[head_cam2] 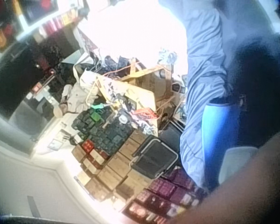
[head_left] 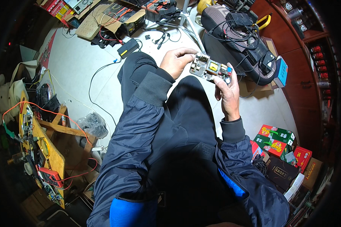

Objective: The person sits on the floor and handles various electronic components, including a coiled cable, a power bank, and a circuit board. They use a multimeter to test connections on a breadboard setup and inspect the circuit board closely.

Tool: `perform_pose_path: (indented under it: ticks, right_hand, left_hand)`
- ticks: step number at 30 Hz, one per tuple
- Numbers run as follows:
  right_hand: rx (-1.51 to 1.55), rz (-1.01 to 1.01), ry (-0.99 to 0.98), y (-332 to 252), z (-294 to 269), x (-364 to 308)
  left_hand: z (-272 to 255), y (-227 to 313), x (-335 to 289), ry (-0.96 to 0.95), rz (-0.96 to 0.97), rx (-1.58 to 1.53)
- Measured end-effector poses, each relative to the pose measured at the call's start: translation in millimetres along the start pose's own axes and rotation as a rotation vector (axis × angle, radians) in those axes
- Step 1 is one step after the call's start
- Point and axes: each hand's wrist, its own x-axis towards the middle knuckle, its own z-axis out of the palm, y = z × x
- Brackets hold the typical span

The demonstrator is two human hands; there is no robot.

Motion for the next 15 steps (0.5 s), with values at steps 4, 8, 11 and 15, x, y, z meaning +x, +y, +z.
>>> perform_pose_path:
  ticks: [4, 8, 11, 15]
  right_hand:
    - [-0.037, -0.027, -0.002, -10, 2, -2]
    - [-0.019, -0.069, 0.001, -18, 7, -4]
    - [-0.008, -0.154, 0.018, -20, 14, -4]
    - [-0.002, -0.213, 0.014, -25, 20, -7]
  left_hand:
    - [-4, -3, 1, -0.039, -0.054, 0.061]
    - [-2, -5, 1, -0.014, -0.077, 0.03]
    - [-1, -6, 1, -0.015, -0.061, 0.016]
    - [0, -4, 1, -0.037, -0.065, 0.0]
